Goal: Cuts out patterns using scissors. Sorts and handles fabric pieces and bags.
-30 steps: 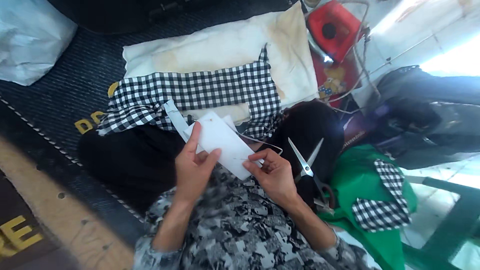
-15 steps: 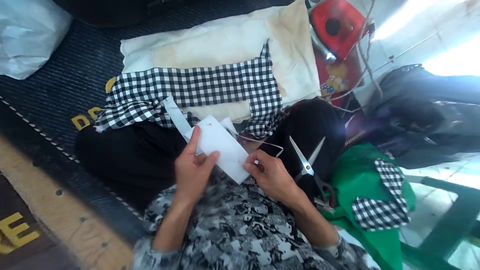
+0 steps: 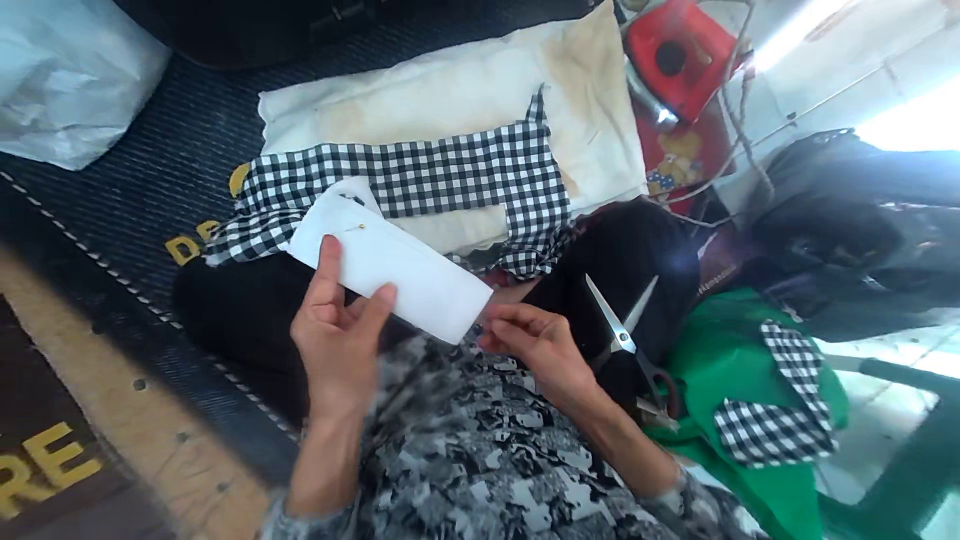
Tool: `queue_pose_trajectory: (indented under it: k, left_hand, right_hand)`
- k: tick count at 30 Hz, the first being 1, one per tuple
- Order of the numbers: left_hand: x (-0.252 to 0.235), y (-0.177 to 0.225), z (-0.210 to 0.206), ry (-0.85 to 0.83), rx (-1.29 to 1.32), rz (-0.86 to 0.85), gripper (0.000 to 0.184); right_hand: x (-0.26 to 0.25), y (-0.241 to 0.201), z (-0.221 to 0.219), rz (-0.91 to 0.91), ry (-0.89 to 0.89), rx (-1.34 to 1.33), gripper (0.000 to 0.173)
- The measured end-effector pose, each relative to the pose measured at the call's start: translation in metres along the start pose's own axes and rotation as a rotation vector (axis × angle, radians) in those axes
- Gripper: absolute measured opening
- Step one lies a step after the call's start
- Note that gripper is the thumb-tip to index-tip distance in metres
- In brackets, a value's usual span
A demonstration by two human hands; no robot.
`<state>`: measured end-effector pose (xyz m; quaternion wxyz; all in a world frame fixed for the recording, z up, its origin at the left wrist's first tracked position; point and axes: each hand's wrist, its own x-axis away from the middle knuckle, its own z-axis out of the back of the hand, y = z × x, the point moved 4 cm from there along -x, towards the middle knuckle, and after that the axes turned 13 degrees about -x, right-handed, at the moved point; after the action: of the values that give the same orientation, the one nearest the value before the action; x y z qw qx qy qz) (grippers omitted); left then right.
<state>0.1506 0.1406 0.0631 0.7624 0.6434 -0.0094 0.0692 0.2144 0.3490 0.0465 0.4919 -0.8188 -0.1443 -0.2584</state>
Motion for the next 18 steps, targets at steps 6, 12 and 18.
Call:
queue_pose_trajectory:
  k: [6, 12, 18]
  left_hand:
    - [0.003, -0.002, -0.006, 0.03, -0.094, 0.023, 0.081]
    - [0.003, -0.003, -0.01, 0.033, -0.234, 0.034, 0.082]
    - [0.005, -0.004, -0.018, -0.014, -0.289, 0.019, 0.088]
  right_hand:
    - [-0.007, 0.008, -0.024, 0.001, -0.07, -0.205, 0.022]
    - [-0.017, 0.013, -0.03, -0.123, 0.05, -0.195, 0.01]
    - [-0.016, 0.014, -0.023, -0.145, 0.068, -0.173, 0.014]
